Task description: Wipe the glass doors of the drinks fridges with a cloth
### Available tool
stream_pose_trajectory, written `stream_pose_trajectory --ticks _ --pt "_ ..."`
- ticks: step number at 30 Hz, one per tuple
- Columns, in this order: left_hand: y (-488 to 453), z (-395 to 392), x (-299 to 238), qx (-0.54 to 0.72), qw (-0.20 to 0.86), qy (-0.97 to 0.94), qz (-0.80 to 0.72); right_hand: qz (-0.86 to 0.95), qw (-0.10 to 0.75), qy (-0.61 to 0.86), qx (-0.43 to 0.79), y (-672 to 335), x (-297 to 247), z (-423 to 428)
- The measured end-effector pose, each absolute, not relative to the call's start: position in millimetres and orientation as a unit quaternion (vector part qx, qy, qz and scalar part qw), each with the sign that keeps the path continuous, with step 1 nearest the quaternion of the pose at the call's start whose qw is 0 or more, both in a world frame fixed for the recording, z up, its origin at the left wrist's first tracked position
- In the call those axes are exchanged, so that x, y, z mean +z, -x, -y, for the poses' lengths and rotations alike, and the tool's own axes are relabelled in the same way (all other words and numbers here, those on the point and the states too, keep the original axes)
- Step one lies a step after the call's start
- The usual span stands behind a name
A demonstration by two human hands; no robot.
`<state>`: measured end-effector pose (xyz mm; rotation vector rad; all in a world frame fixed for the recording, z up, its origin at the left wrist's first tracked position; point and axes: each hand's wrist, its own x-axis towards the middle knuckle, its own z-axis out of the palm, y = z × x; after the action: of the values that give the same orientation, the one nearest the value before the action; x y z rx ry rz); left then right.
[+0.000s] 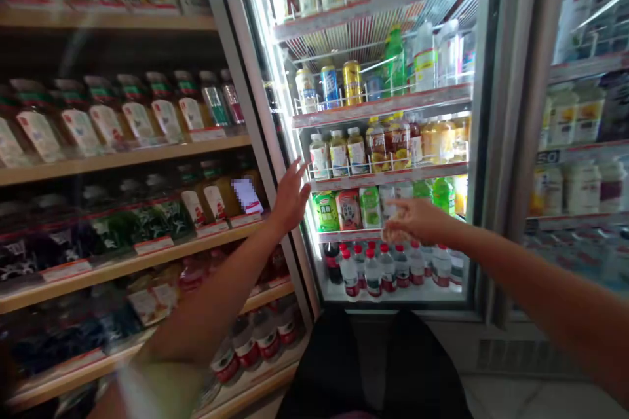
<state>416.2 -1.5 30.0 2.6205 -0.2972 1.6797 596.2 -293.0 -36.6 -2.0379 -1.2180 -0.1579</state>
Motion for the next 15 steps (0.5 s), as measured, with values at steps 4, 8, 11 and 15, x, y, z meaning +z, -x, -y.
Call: stream_pose_trajectory --ticks 4,8,11,15 --pt "-467 -43 -4 0.47 -0.131 -0.871 -0.059 0.505 0.343 0.789 -0.078 -619 -5 238" --pt "-499 -65 -7 0.469 -0.154 -0.866 -0.075 0.486 0.388 0.659 -0.423 -648 39 183" --pt "-512 -71 -7 0.493 -0.177 -0.848 -0.078 0.501 0.328 0.6 -0.531 -661 17 157" --pt "-517 -79 -14 0.536 -0.184 -0.823 -0.043 0.687 0.089 0.56 -0.453 -666 -22 144"
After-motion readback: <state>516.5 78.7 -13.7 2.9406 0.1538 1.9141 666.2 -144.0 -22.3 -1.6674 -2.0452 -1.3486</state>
